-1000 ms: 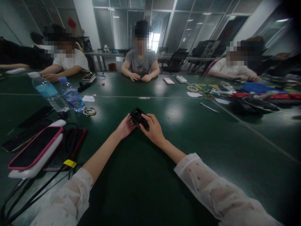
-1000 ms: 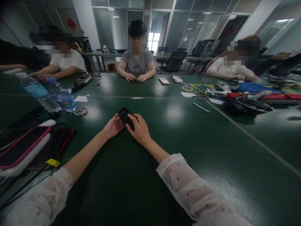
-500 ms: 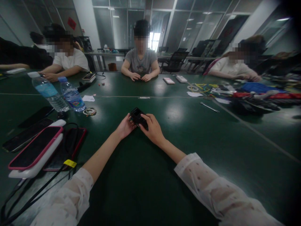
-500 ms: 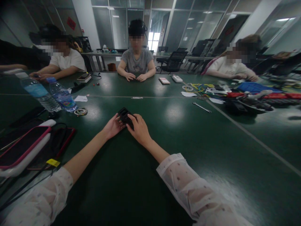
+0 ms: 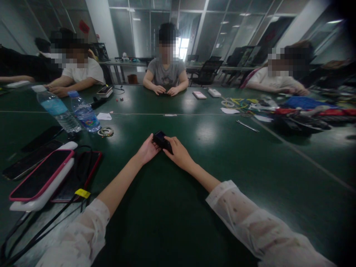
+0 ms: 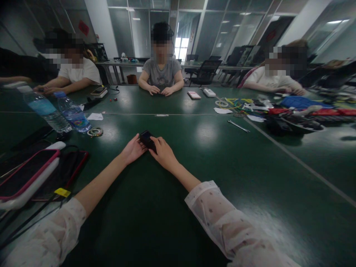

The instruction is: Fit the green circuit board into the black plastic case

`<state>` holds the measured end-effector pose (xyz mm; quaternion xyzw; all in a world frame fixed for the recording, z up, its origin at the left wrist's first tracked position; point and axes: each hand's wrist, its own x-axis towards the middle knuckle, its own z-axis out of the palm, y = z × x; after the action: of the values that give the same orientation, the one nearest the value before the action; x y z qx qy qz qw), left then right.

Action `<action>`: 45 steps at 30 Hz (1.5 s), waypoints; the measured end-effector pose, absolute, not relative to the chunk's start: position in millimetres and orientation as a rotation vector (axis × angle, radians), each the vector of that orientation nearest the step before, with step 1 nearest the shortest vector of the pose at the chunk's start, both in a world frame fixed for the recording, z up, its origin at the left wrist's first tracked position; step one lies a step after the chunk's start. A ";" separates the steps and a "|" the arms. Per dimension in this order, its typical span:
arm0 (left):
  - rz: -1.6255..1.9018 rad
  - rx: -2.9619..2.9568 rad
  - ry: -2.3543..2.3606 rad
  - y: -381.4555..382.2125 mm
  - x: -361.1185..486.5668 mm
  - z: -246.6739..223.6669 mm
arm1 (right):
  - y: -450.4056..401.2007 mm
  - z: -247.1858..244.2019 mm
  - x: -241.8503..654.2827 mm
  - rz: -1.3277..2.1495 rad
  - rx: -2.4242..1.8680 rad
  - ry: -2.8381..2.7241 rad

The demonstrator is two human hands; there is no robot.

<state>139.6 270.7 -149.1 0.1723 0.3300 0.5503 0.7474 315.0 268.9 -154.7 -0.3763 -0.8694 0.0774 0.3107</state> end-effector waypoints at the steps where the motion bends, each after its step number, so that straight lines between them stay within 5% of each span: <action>1: 1.203 0.373 0.725 270.7 139.7 -148.6 | 268.7 -154.4 315.1 0.207 -0.992 -2.297; 45: 1.202 0.394 0.700 270.2 139.1 -151.1 | 266.9 -152.2 314.5 0.214 -1.020 -2.307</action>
<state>139.1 270.2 -151.1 0.1805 0.3205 0.5502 0.7497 314.5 266.9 -152.2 -0.3844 -0.8692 0.0806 0.3004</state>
